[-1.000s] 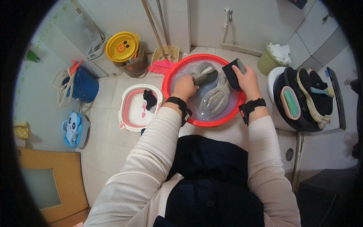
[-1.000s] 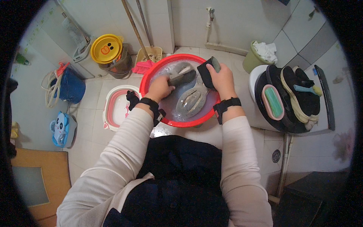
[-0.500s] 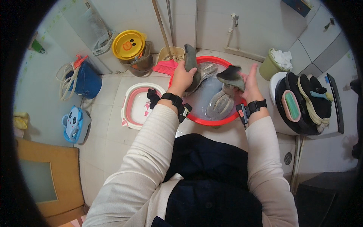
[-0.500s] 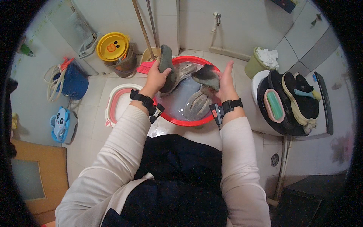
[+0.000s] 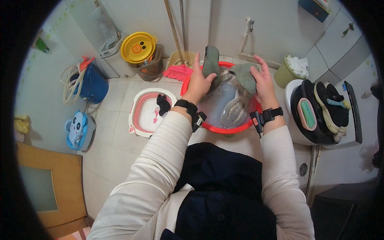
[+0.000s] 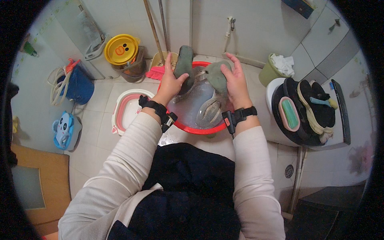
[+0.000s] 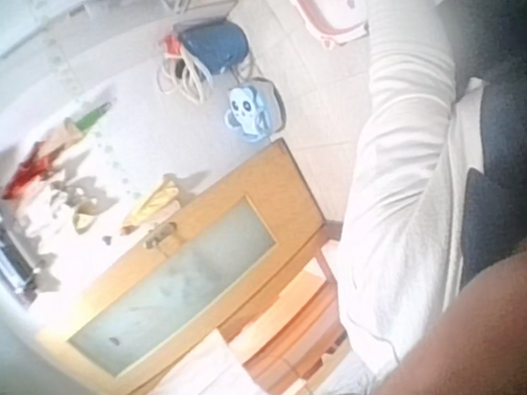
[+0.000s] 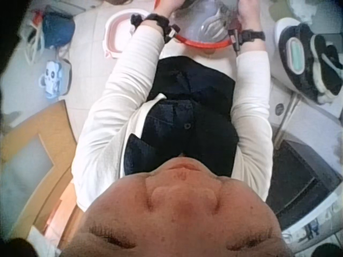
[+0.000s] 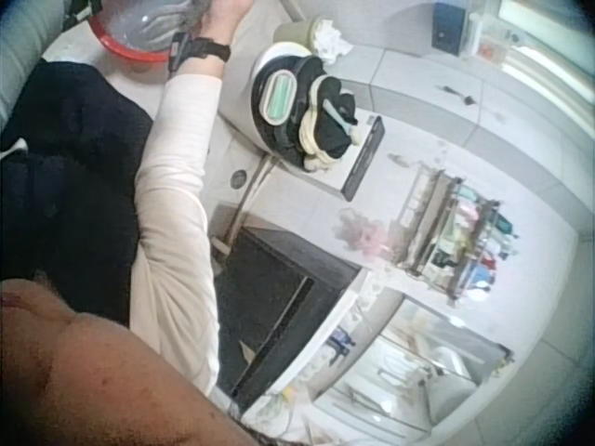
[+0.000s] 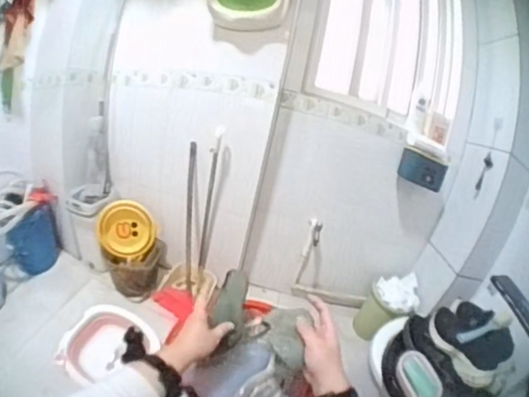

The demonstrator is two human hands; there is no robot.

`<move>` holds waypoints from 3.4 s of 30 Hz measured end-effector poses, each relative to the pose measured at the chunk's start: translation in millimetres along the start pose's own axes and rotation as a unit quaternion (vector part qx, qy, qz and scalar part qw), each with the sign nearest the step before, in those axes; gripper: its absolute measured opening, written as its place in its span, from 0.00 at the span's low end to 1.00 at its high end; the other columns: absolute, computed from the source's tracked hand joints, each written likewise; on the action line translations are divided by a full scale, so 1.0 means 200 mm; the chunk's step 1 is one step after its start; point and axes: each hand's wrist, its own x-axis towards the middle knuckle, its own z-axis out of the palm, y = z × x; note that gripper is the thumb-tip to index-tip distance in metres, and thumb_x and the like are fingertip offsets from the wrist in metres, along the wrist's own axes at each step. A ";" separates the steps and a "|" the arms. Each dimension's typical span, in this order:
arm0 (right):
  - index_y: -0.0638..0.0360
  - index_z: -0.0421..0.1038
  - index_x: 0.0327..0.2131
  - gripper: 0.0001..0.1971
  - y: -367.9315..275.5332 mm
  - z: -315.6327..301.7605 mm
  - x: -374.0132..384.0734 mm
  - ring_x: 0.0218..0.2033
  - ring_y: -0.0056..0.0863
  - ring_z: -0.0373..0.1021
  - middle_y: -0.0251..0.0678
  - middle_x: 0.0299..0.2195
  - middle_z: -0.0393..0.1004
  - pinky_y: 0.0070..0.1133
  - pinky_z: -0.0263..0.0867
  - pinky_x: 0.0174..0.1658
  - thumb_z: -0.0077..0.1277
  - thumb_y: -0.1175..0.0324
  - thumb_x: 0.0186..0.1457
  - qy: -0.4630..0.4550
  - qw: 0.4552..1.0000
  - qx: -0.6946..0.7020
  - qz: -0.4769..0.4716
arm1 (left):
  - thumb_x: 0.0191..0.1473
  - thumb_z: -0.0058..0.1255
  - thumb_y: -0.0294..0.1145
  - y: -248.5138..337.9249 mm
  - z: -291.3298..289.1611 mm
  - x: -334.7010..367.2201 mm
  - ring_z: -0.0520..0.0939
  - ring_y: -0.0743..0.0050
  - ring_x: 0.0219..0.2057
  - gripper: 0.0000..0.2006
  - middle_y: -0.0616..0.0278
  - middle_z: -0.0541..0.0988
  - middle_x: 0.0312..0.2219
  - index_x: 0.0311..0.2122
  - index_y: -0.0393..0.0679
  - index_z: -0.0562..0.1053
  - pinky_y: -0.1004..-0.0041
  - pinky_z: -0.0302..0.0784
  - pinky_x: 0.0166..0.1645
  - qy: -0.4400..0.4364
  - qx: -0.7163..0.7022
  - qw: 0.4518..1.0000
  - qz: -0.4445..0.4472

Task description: The person washes several pairs of slippers by hand in a red basin filled with soapy water. They scrub the slippers using a green sponge, rinse them in the water, and place the cleaned slippers into a white basin nearby.

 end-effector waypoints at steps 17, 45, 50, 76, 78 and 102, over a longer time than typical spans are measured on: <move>0.73 0.53 0.54 0.30 -0.02 0.08 -0.05 0.45 0.36 0.70 0.53 0.47 0.69 0.24 0.67 0.43 0.52 0.64 0.54 0.056 0.962 -0.262 0.045 | 0.57 0.50 0.45 -0.01 0.08 -0.05 0.68 0.79 0.22 0.19 0.67 0.73 0.20 0.26 0.36 0.74 0.73 0.65 0.29 -0.152 -0.095 0.962 -0.207; 0.66 0.66 0.45 0.15 -0.01 0.00 -0.10 0.38 0.22 0.71 0.38 0.39 0.74 0.18 0.68 0.43 0.52 0.77 0.53 0.004 0.976 -0.215 0.037 | 0.59 0.41 0.33 -1.10 -1.41 -0.04 0.76 0.65 0.36 0.13 0.58 0.76 0.36 0.46 0.38 0.68 0.64 0.71 0.40 -0.059 0.190 0.927 -0.318; 0.67 0.65 0.46 0.15 -0.10 -0.02 -0.13 0.39 0.21 0.70 0.37 0.40 0.73 0.17 0.66 0.45 0.50 0.78 0.55 0.033 0.971 -0.235 0.038 | 0.50 0.48 0.25 -1.52 -1.37 -0.45 0.77 0.49 0.45 0.16 0.47 0.78 0.39 0.46 0.42 0.73 0.63 0.70 0.50 -0.093 0.318 0.878 -0.346; 0.67 0.62 0.48 0.17 -0.05 -0.14 -0.35 0.41 0.27 0.71 0.44 0.43 0.72 0.21 0.68 0.45 0.50 0.77 0.54 0.166 0.980 -0.103 0.037 | 0.48 0.54 0.22 -0.66 -0.64 0.09 0.78 0.71 0.41 0.21 0.56 0.78 0.37 0.49 0.36 0.69 0.74 0.74 0.44 -0.125 0.029 0.977 -0.172; 0.68 0.62 0.49 0.19 -0.02 -0.13 -0.33 0.41 0.27 0.71 0.44 0.43 0.73 0.21 0.68 0.44 0.52 0.76 0.54 0.162 0.975 -0.134 0.066 | 0.43 0.61 0.23 -0.31 -0.43 0.12 0.78 0.69 0.42 0.26 0.55 0.77 0.41 0.50 0.35 0.68 0.72 0.73 0.49 -0.178 0.026 0.981 -0.071; 0.64 0.55 0.56 0.42 0.19 -0.04 -0.30 0.51 0.51 0.61 0.51 0.50 0.60 0.34 0.60 0.53 0.65 0.58 0.40 -0.047 0.792 -0.580 -0.184 | 0.65 0.25 0.47 0.10 0.15 -0.08 0.71 0.49 0.50 0.22 0.52 0.72 0.47 0.50 0.41 0.64 0.45 0.64 0.55 -0.008 -0.573 0.677 -0.462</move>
